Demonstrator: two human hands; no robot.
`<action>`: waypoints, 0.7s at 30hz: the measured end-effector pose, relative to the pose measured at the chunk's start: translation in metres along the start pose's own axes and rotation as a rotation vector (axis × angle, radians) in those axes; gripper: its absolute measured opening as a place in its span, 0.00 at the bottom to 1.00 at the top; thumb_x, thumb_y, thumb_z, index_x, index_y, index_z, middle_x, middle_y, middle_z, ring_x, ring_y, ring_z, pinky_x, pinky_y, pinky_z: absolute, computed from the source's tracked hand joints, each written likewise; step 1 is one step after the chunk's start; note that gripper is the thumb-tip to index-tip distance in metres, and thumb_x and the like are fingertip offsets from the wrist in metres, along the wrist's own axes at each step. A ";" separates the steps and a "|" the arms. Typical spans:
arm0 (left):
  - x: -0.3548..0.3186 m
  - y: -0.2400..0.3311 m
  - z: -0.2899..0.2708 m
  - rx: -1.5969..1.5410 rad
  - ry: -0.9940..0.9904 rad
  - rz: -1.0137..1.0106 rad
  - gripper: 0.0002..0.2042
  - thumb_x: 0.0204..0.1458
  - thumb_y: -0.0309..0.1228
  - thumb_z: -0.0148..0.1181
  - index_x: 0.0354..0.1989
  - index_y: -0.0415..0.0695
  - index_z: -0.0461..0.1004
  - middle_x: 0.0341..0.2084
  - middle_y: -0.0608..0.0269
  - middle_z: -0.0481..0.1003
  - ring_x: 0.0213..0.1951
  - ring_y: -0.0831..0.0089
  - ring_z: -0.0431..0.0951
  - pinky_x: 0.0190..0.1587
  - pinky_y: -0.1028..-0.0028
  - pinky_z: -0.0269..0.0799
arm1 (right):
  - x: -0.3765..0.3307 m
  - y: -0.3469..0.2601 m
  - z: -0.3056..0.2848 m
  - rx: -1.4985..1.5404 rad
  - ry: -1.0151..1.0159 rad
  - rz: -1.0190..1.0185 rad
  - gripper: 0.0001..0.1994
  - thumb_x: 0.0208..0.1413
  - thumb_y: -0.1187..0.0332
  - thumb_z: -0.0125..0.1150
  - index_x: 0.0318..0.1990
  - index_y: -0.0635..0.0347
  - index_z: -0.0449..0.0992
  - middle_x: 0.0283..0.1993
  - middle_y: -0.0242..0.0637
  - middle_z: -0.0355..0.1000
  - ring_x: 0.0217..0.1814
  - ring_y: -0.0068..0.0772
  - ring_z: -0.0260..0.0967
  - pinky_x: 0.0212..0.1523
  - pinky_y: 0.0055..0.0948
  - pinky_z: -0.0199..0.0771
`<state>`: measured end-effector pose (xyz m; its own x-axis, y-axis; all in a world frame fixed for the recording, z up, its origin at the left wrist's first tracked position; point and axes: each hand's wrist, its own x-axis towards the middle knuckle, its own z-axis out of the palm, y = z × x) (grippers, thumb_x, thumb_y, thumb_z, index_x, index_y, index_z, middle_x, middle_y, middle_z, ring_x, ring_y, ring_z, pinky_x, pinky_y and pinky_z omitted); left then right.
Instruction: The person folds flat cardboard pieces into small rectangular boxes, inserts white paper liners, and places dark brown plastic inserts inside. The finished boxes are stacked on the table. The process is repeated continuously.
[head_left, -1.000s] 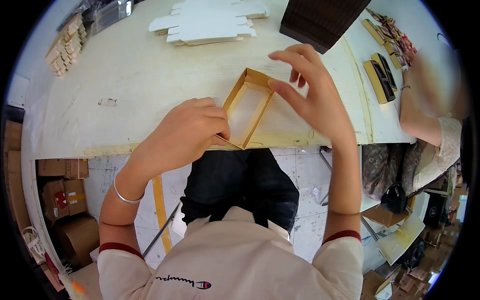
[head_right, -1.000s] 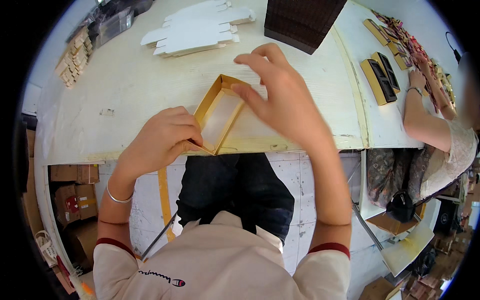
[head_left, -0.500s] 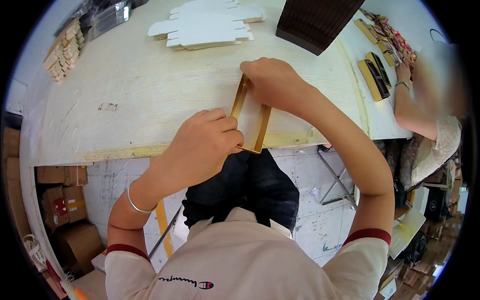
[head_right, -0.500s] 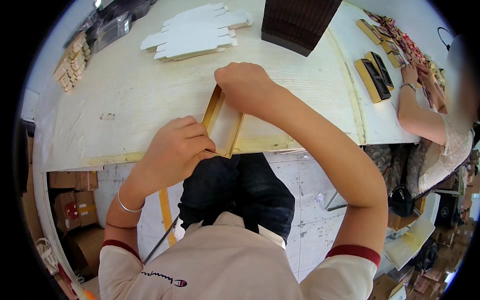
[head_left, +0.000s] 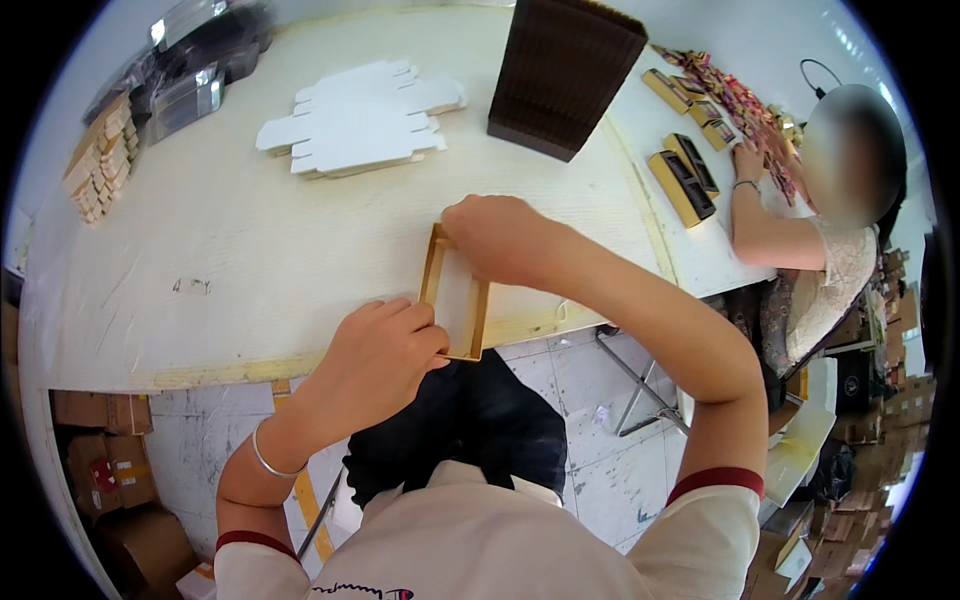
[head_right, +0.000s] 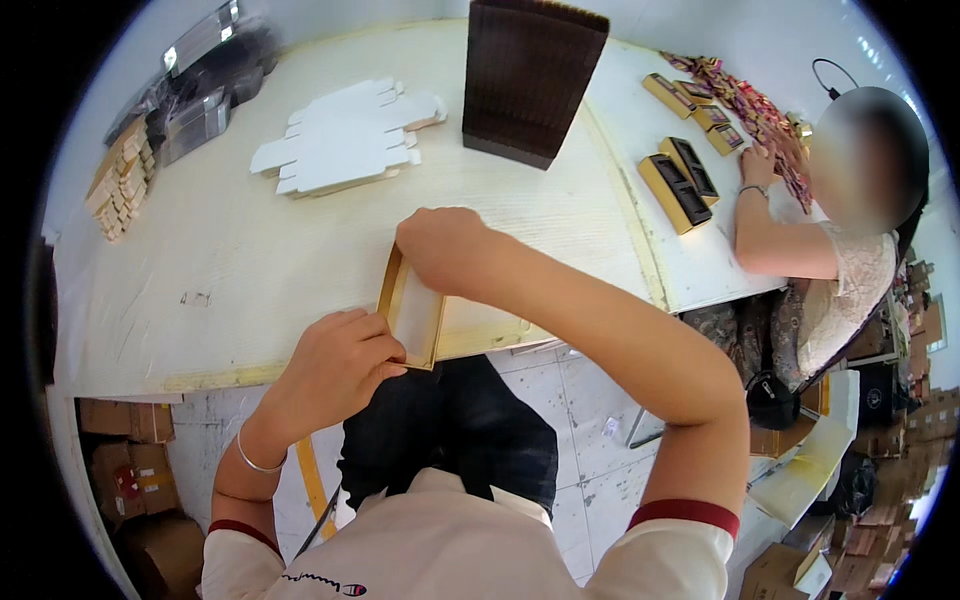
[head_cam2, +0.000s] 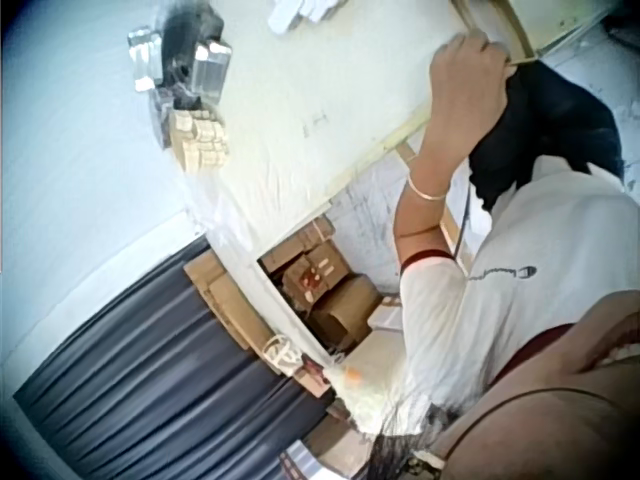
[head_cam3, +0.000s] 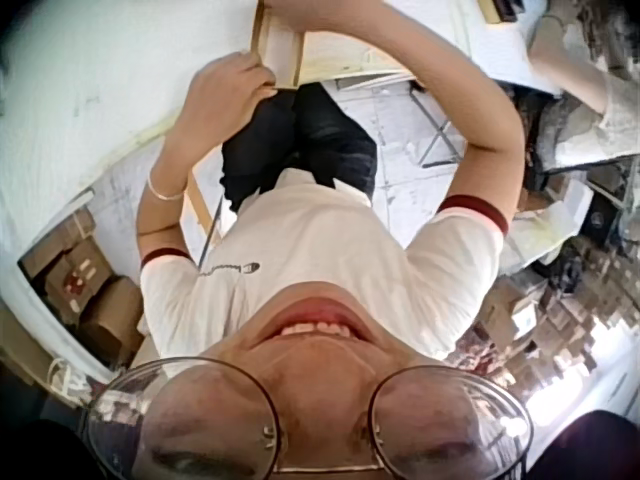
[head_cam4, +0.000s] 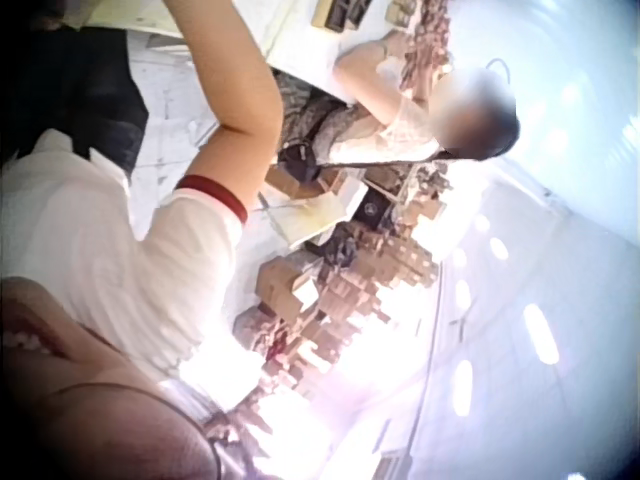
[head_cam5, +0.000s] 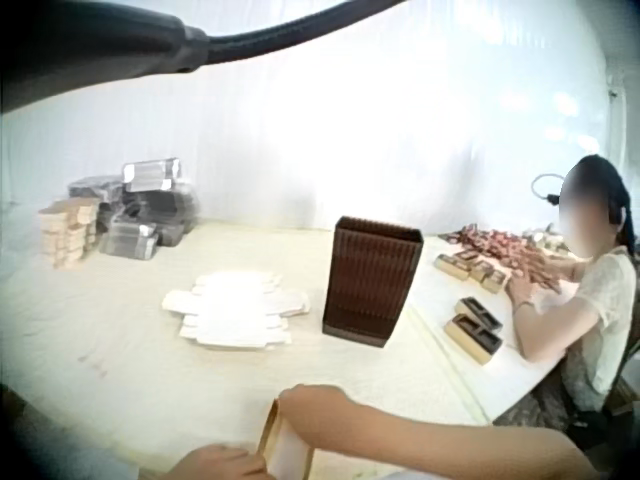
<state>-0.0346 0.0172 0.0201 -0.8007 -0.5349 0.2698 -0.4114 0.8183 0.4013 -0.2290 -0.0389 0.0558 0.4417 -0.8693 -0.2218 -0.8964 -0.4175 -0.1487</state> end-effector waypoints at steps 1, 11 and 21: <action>0.001 -0.001 0.000 0.016 -0.004 0.002 0.09 0.43 0.35 0.67 0.23 0.43 0.74 0.25 0.63 0.71 0.31 0.62 0.72 0.38 0.66 0.69 | 0.001 -0.001 0.000 -0.013 0.003 0.003 0.05 0.44 0.78 0.57 0.30 0.68 0.77 0.33 0.53 0.75 0.39 0.52 0.74 0.38 0.41 0.76; -0.004 -0.016 -0.009 0.127 0.050 -0.004 0.16 0.44 0.42 0.67 0.32 0.42 0.75 0.37 0.54 0.72 0.40 0.58 0.73 0.56 0.61 0.64 | -0.032 0.077 -0.098 -0.329 1.254 -0.033 0.10 0.54 0.65 0.60 0.40 0.59 0.78 0.38 0.40 0.73 0.40 0.46 0.70 0.42 0.44 0.70; -0.017 -0.027 0.009 0.053 0.280 -0.178 0.36 0.38 0.38 0.72 0.59 0.43 0.64 0.52 0.52 0.69 0.50 0.53 0.68 0.52 0.59 0.66 | -0.033 0.132 -0.139 -0.261 0.692 0.215 0.05 0.53 0.70 0.60 0.35 0.59 0.79 0.37 0.38 0.76 0.42 0.43 0.71 0.50 0.41 0.61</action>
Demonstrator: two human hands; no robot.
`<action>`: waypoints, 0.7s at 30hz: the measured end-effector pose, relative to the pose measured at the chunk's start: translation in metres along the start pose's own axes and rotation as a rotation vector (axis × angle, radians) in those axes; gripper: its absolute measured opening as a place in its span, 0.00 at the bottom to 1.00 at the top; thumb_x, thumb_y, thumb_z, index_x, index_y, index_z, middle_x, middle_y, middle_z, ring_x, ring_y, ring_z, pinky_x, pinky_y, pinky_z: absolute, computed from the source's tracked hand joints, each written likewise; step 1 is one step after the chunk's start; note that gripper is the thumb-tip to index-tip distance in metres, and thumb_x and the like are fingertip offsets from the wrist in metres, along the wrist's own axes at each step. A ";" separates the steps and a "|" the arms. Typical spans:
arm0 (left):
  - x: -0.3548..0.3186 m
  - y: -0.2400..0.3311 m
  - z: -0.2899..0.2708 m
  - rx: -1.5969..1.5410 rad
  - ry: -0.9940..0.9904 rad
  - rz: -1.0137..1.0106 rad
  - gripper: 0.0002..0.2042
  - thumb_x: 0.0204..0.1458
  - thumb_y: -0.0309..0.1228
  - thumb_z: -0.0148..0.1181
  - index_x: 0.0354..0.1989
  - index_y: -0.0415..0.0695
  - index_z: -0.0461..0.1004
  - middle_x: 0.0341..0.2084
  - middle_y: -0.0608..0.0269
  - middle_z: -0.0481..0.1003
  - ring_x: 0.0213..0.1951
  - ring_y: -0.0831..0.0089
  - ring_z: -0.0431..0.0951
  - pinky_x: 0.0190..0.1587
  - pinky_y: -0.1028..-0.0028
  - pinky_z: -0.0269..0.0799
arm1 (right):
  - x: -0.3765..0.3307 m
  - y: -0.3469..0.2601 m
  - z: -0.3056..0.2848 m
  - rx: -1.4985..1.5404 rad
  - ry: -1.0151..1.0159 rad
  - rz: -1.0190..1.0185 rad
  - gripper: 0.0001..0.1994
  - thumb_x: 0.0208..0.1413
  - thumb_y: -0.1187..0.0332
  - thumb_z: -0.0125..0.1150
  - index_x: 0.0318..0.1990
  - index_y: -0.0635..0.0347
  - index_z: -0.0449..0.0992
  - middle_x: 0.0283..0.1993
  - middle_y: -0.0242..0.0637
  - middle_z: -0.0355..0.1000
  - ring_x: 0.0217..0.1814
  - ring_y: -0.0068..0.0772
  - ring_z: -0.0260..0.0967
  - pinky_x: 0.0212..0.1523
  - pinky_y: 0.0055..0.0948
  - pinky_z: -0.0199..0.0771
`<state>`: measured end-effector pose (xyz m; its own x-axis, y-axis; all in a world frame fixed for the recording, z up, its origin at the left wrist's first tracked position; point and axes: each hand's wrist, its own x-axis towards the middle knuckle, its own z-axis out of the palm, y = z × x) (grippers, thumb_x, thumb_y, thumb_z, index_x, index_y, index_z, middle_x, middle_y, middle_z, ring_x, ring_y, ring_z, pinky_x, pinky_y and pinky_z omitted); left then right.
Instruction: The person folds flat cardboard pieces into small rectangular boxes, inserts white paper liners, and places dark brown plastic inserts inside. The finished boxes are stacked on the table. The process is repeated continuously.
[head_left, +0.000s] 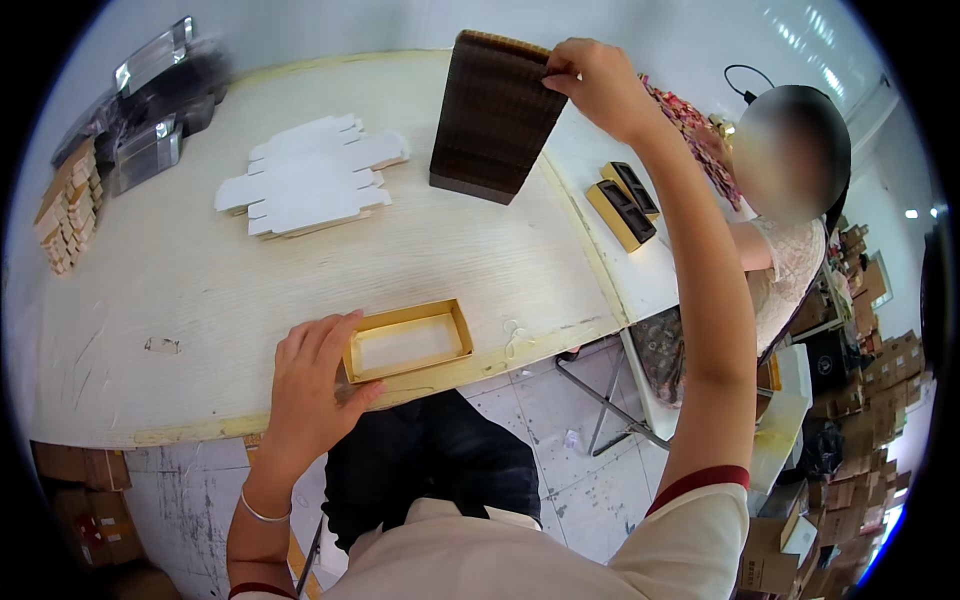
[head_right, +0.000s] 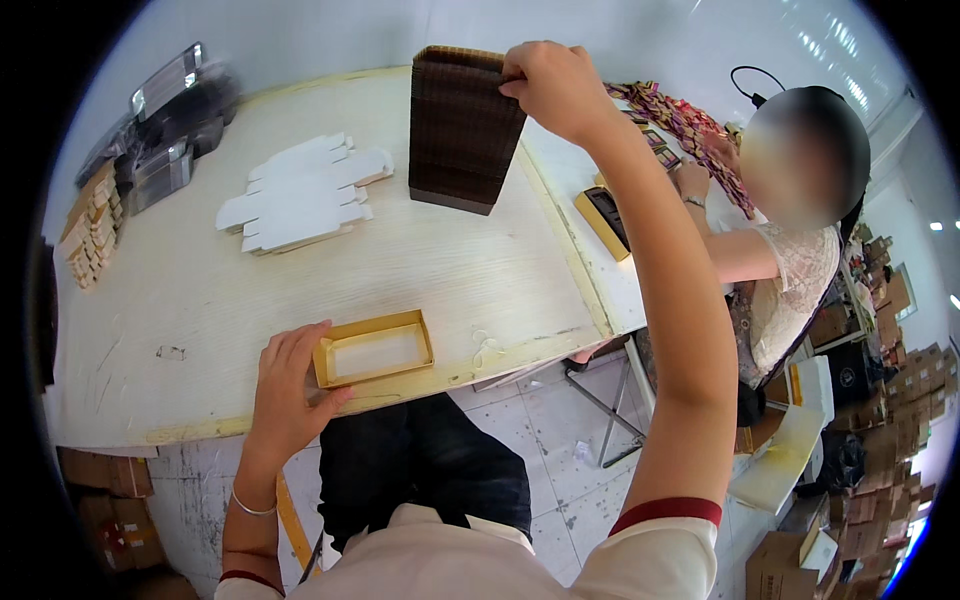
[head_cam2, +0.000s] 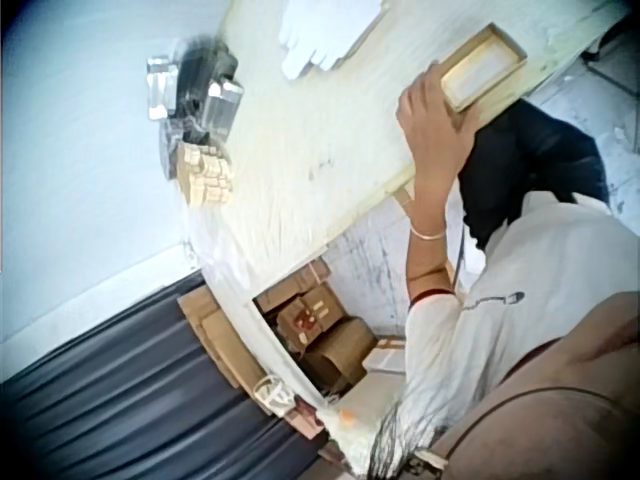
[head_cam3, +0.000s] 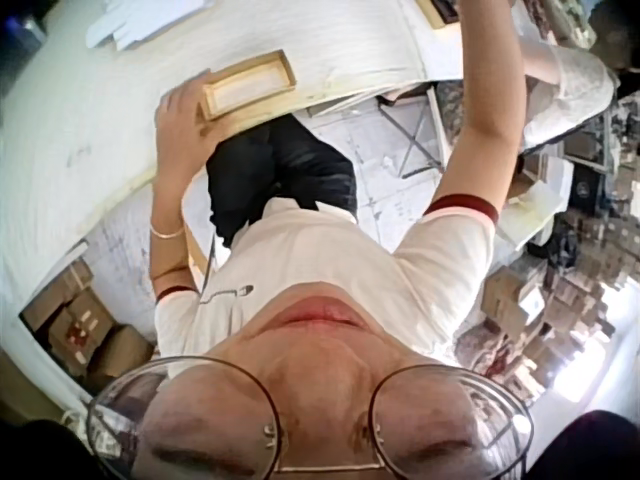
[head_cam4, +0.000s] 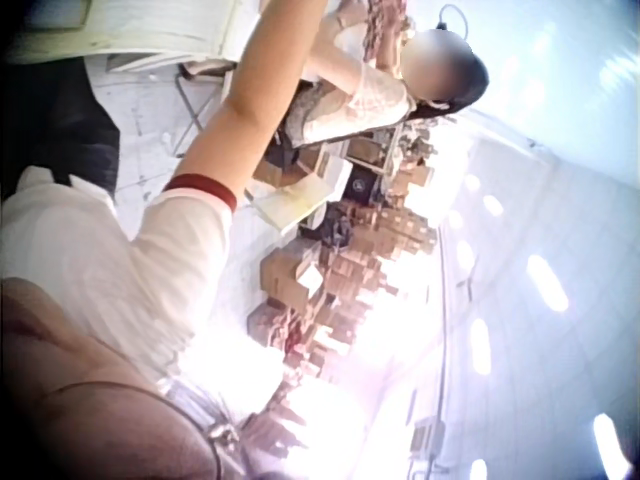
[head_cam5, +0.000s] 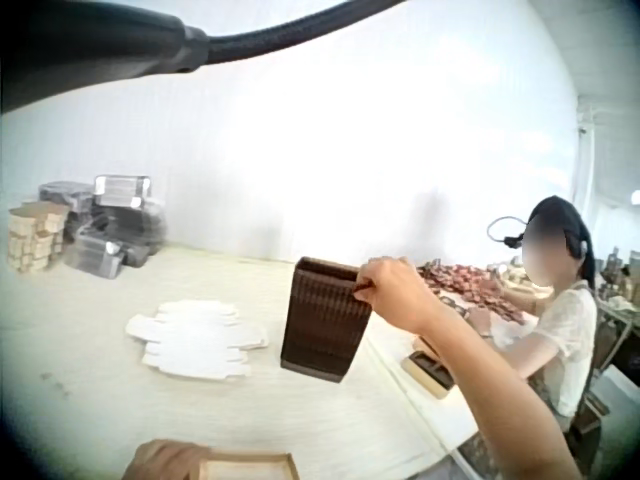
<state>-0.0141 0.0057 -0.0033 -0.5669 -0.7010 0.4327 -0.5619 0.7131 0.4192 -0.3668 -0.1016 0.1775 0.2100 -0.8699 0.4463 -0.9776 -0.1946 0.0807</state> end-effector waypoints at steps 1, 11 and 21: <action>-0.001 -0.002 0.002 0.004 0.003 0.003 0.37 0.38 0.38 0.72 0.59 0.43 0.64 0.51 0.52 0.69 0.49 0.53 0.69 0.51 0.60 0.66 | 0.000 0.003 -0.001 0.014 0.062 -0.023 0.07 0.53 0.68 0.62 0.35 0.61 0.79 0.36 0.40 0.75 0.39 0.44 0.71 0.48 0.40 0.64; 0.006 0.001 -0.006 -0.304 -0.079 -0.189 0.36 0.37 0.31 0.73 0.59 0.42 0.63 0.45 0.53 0.71 0.45 0.54 0.69 0.51 0.62 0.64 | -0.078 -0.040 -0.034 1.459 -0.202 0.113 0.18 0.57 0.64 0.57 0.50 0.68 0.73 0.46 0.38 0.73 0.47 0.29 0.70 0.52 0.28 0.67; 0.013 0.001 -0.006 -0.326 -0.159 -0.159 0.36 0.38 0.25 0.72 0.60 0.41 0.63 0.52 0.57 0.67 0.46 0.60 0.71 0.47 0.70 0.71 | -0.123 -0.110 0.050 1.215 -0.881 0.683 0.14 0.58 0.56 0.60 0.31 0.58 0.75 0.27 0.23 0.68 0.27 0.09 0.62 0.24 0.13 0.59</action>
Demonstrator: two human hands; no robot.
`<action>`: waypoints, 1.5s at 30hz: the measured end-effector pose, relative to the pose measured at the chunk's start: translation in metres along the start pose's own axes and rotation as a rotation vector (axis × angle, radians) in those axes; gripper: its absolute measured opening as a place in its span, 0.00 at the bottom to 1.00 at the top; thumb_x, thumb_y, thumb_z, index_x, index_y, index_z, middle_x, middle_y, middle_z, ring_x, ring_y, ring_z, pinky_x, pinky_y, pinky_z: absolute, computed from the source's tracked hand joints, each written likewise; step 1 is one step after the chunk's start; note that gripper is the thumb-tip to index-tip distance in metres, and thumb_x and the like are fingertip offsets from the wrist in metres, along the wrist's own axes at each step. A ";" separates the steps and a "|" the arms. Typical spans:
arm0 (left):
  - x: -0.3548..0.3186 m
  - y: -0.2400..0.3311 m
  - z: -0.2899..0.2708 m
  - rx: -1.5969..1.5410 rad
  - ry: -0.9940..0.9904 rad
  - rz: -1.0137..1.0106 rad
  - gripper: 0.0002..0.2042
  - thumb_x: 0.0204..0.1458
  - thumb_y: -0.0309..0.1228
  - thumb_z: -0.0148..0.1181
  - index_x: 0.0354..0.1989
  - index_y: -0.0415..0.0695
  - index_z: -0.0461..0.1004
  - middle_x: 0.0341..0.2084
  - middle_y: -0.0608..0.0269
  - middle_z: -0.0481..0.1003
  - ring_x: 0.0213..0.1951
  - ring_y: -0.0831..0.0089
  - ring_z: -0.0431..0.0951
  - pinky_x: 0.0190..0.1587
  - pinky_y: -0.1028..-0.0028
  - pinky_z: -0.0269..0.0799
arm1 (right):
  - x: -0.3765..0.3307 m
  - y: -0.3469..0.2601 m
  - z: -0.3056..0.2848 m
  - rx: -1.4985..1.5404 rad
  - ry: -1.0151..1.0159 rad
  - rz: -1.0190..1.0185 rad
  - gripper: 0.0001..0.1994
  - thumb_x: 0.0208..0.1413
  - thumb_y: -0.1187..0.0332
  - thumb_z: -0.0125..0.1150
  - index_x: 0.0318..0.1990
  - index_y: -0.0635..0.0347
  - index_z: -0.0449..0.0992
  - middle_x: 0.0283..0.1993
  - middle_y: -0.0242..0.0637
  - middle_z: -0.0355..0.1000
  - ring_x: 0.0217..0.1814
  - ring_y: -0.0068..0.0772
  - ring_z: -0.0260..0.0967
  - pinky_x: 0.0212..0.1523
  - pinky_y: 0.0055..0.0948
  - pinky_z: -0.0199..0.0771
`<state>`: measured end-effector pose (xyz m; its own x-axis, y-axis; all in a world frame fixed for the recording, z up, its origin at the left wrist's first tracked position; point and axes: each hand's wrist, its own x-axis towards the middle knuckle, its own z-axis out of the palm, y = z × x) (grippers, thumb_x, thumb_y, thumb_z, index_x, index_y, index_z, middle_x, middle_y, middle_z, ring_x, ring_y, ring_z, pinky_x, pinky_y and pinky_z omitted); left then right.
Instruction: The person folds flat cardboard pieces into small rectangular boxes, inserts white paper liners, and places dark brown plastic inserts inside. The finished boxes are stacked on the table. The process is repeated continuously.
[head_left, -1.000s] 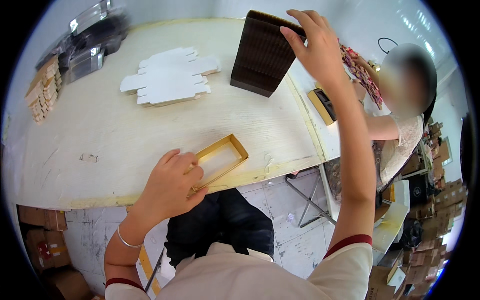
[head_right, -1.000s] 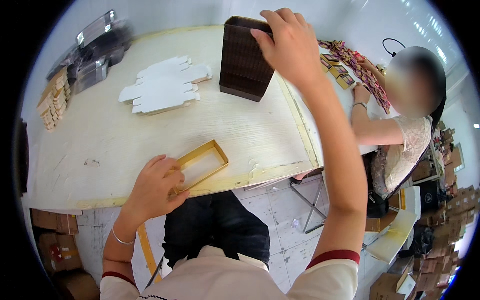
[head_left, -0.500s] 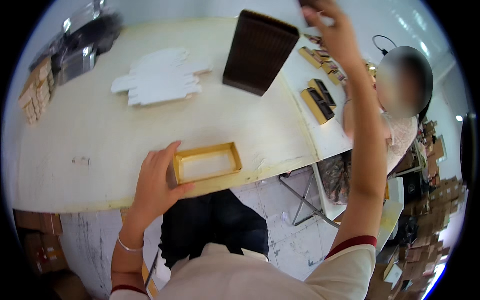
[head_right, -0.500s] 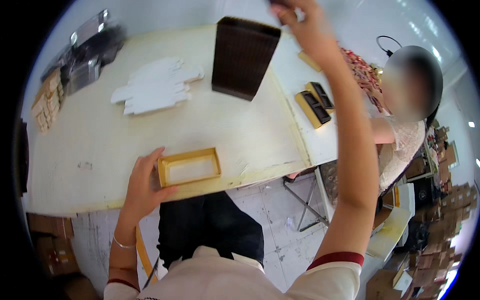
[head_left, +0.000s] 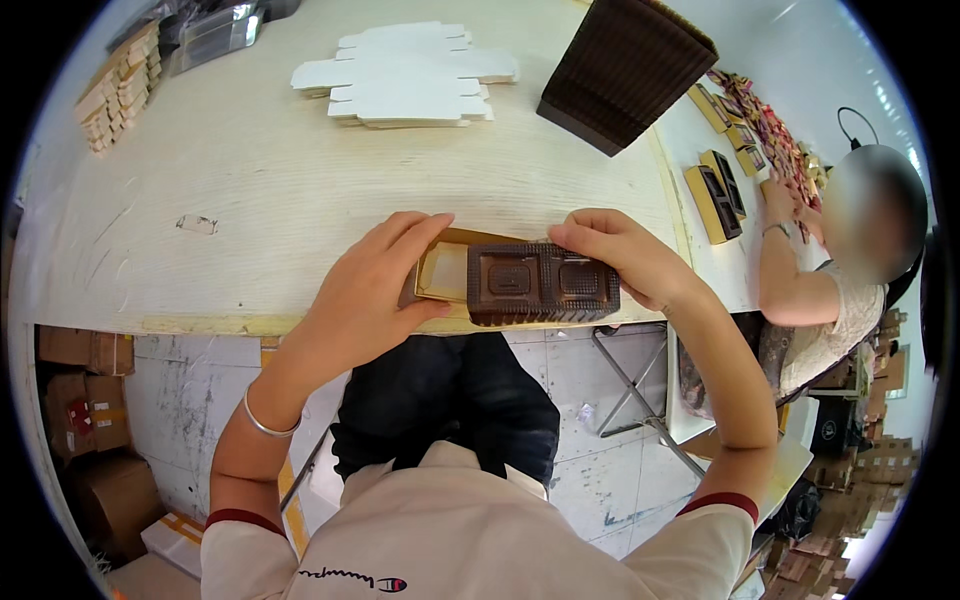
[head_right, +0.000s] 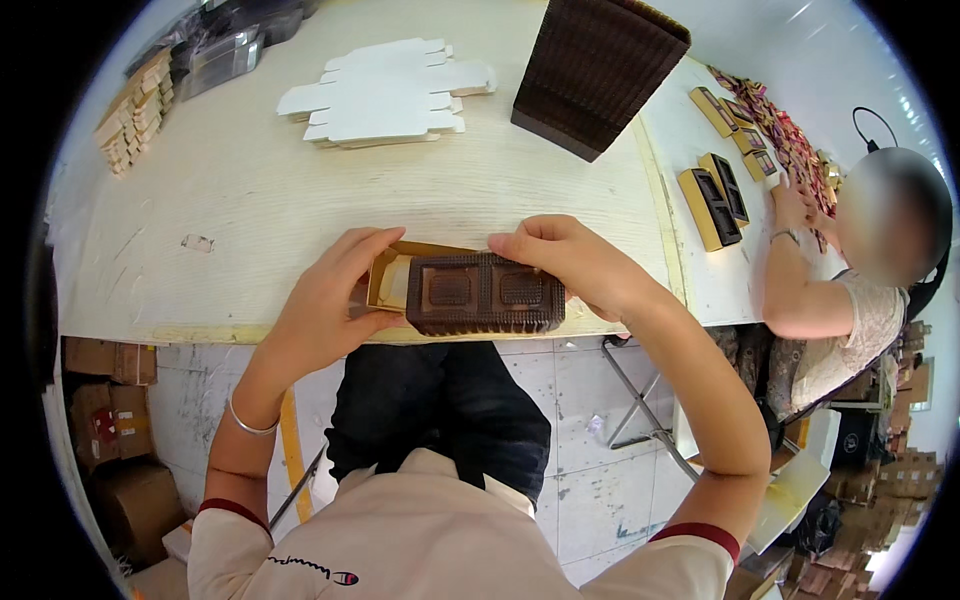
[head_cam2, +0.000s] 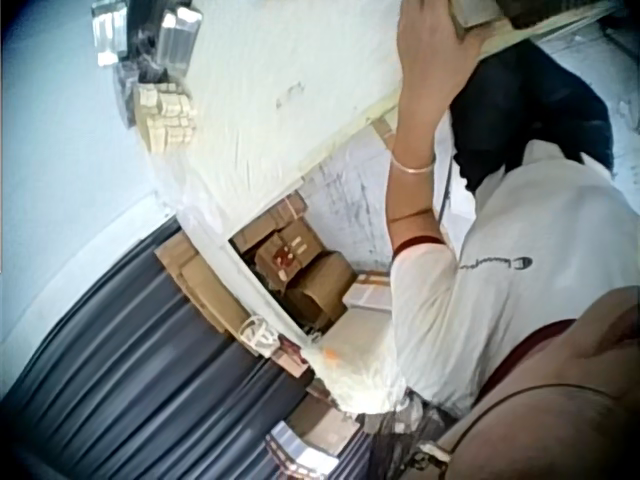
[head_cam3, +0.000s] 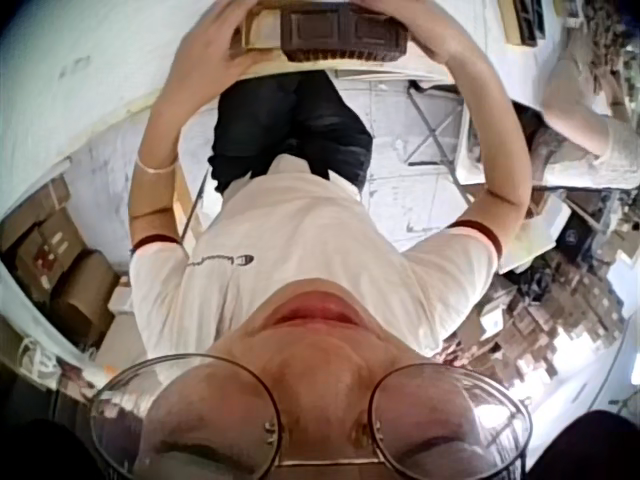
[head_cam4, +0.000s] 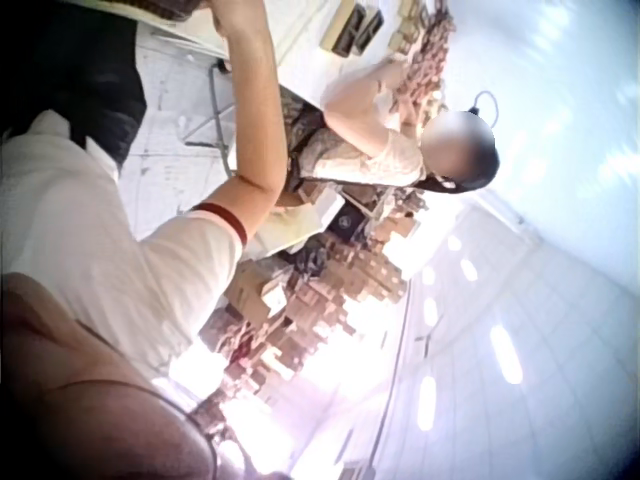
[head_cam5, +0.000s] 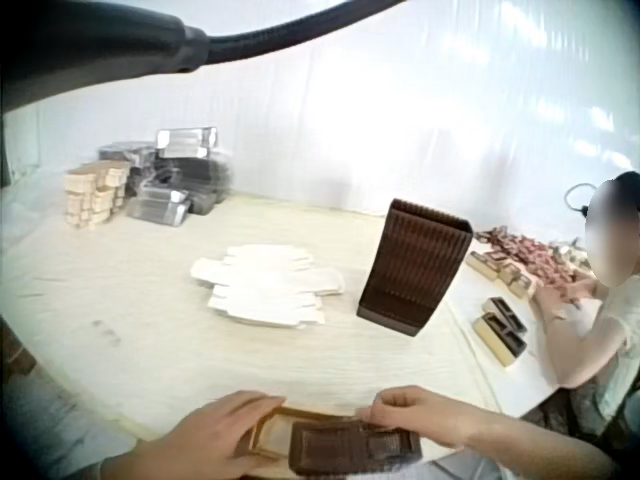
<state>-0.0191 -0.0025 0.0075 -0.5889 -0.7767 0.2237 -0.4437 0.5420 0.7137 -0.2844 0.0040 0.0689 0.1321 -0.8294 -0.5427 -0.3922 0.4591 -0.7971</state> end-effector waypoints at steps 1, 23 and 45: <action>0.000 0.000 0.001 0.000 0.002 -0.010 0.36 0.39 0.25 0.71 0.60 0.41 0.62 0.53 0.57 0.66 0.46 0.60 0.71 0.47 0.70 0.71 | 0.003 -0.001 0.000 -0.049 0.019 -0.015 0.15 0.58 0.55 0.60 0.31 0.58 0.75 0.27 0.23 0.68 0.27 0.10 0.62 0.23 0.13 0.58; 0.010 0.001 -0.014 0.002 -0.160 -0.040 0.37 0.40 0.24 0.69 0.63 0.47 0.62 0.54 0.57 0.66 0.49 0.59 0.72 0.49 0.70 0.72 | -0.016 0.026 0.014 -0.877 0.150 -0.918 0.27 0.45 0.67 0.69 0.55 0.60 0.70 0.48 0.49 0.66 0.41 0.46 0.69 0.42 0.35 0.72; 0.016 -0.006 -0.013 0.224 -0.135 0.069 0.45 0.38 0.46 0.70 0.67 0.46 0.56 0.59 0.53 0.61 0.56 0.50 0.66 0.58 0.60 0.64 | -0.024 0.023 0.042 -0.755 0.136 -0.923 0.23 0.48 0.70 0.66 0.52 0.69 0.70 0.48 0.52 0.65 0.42 0.50 0.70 0.43 0.38 0.73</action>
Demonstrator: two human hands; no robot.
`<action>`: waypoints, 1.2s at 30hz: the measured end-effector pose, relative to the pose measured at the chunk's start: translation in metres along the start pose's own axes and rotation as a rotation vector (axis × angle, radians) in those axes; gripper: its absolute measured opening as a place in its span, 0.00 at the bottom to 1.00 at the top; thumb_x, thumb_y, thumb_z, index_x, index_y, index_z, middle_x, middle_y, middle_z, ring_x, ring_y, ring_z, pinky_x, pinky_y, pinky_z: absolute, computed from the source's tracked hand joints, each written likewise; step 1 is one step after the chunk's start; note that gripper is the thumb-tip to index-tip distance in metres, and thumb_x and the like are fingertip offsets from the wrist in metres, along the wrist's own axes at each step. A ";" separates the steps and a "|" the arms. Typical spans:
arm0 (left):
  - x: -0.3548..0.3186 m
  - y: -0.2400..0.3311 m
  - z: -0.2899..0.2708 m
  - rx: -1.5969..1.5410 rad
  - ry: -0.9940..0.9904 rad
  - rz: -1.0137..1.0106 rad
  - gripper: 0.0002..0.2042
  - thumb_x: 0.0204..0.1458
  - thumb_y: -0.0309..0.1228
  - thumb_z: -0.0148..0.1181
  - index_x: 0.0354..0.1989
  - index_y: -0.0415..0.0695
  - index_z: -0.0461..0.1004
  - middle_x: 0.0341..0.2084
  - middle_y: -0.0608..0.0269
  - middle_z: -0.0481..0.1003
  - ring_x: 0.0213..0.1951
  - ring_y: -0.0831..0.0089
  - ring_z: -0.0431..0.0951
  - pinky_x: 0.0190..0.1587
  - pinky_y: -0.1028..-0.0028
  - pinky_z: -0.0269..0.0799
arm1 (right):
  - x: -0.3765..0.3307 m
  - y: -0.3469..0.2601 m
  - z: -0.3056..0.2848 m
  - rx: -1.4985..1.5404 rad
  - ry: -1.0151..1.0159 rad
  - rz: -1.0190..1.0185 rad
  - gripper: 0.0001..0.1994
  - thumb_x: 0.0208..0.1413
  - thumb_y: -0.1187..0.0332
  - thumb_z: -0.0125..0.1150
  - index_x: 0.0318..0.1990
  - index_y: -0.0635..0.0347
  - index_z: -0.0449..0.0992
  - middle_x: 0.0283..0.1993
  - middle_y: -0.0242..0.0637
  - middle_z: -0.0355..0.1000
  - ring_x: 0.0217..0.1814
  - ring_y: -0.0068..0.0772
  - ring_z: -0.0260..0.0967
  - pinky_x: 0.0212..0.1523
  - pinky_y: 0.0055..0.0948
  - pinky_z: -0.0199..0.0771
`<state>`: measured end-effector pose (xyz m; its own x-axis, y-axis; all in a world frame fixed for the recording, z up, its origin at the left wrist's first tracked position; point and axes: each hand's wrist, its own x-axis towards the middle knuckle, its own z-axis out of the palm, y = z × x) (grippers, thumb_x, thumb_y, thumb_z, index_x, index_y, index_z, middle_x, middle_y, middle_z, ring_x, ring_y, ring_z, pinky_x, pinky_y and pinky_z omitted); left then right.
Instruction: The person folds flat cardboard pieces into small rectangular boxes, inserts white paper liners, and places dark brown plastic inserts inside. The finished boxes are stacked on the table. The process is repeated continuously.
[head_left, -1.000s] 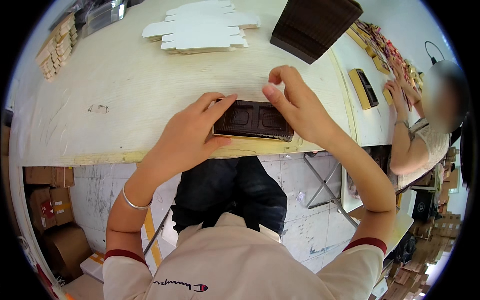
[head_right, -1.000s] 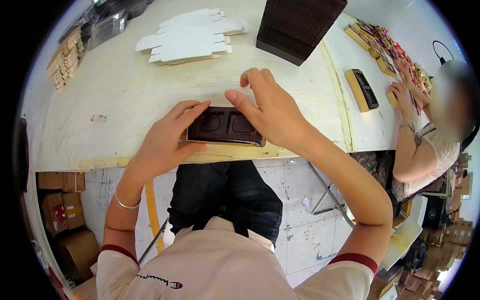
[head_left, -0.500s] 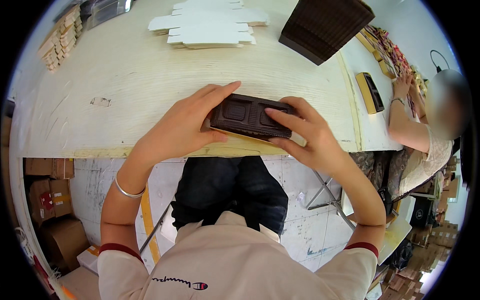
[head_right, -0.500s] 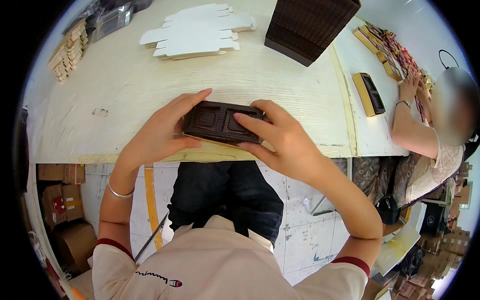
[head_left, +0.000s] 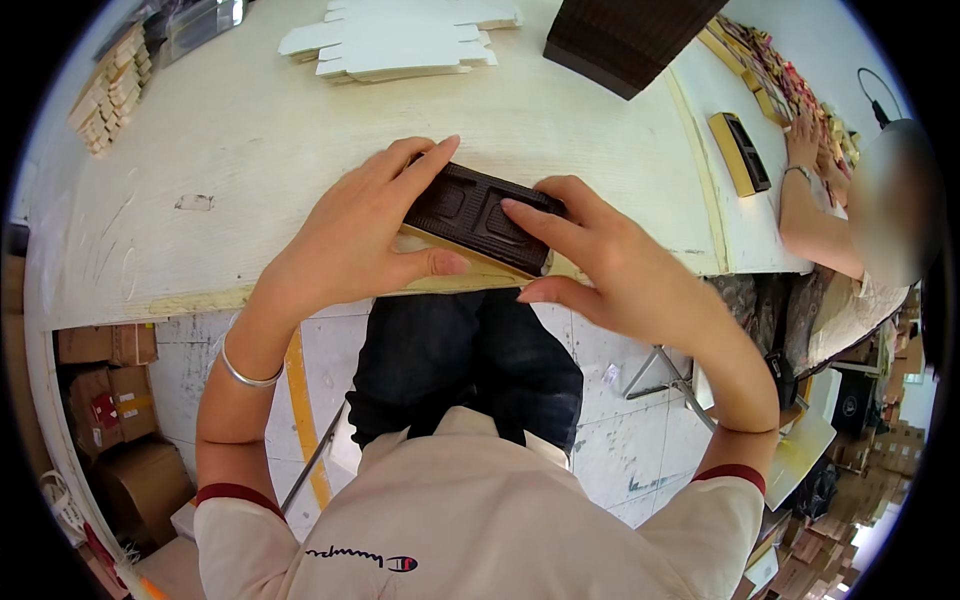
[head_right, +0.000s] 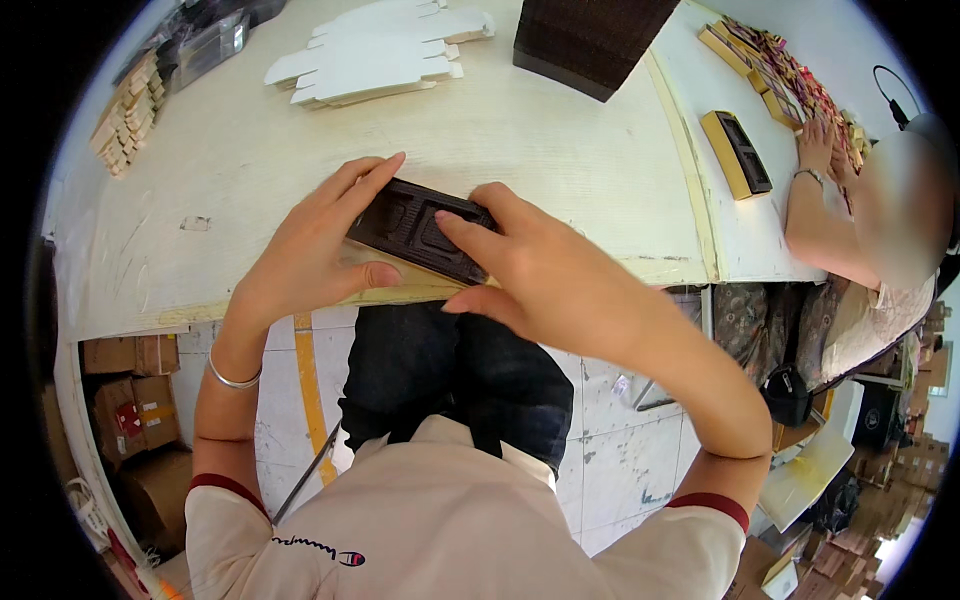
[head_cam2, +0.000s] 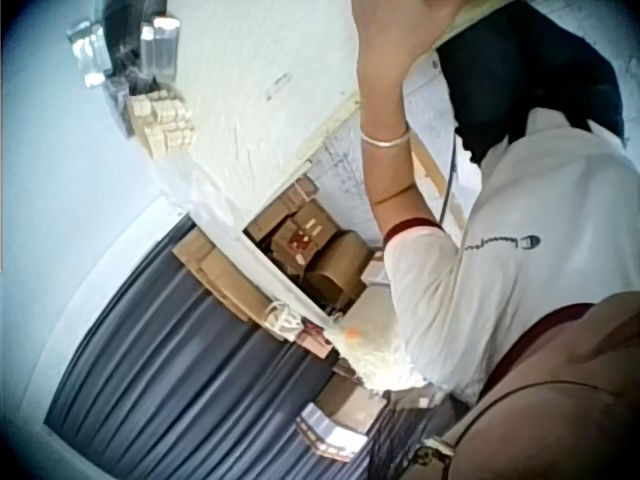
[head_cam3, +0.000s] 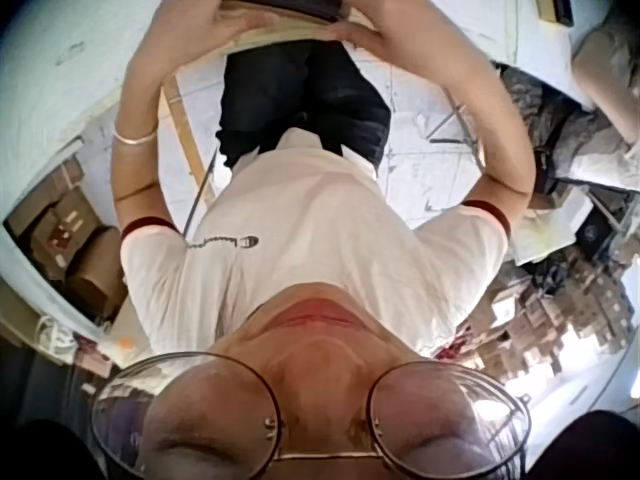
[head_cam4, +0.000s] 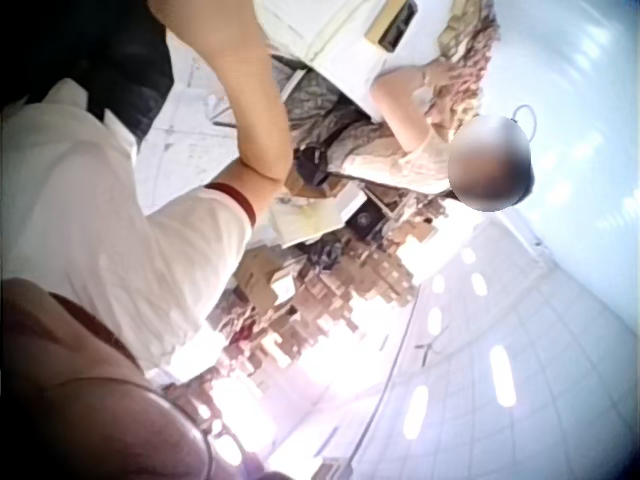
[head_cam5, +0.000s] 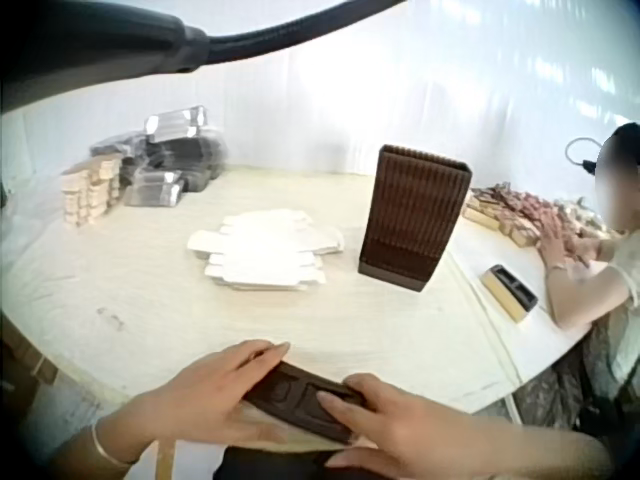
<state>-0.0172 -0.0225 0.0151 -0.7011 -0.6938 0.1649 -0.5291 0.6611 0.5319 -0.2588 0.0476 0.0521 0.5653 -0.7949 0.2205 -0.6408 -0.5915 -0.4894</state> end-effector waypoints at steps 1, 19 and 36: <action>-0.001 -0.001 0.002 0.079 0.033 0.021 0.47 0.37 0.50 0.69 0.67 0.45 0.55 0.61 0.53 0.60 0.58 0.50 0.64 0.60 0.60 0.61 | 0.001 0.005 -0.004 0.030 -0.040 -0.028 0.23 0.48 0.71 0.66 0.52 0.68 0.71 0.47 0.50 0.65 0.41 0.48 0.71 0.42 0.37 0.74; 0.006 0.027 0.012 0.377 0.006 0.117 0.44 0.37 0.57 0.66 0.65 0.55 0.61 0.66 0.53 0.55 0.65 0.42 0.53 0.64 0.50 0.53 | 0.009 0.018 0.000 -0.116 -0.060 -0.123 0.18 0.48 0.61 0.66 0.44 0.62 0.75 0.30 0.38 0.69 0.33 0.40 0.69 0.32 0.36 0.70; 0.010 0.006 -0.022 0.289 -0.102 0.133 0.43 0.36 0.37 0.71 0.64 0.42 0.58 0.57 0.50 0.63 0.61 0.51 0.61 0.63 0.62 0.58 | -0.017 0.031 0.041 -0.251 0.219 -0.052 0.34 0.46 0.57 0.67 0.59 0.65 0.65 0.62 0.55 0.60 0.62 0.53 0.59 0.60 0.41 0.62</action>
<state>-0.0167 -0.0317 0.0378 -0.8095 -0.5736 0.1250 -0.5333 0.8076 0.2518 -0.2672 0.0479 -0.0012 0.4928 -0.7569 0.4292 -0.7376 -0.6250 -0.2554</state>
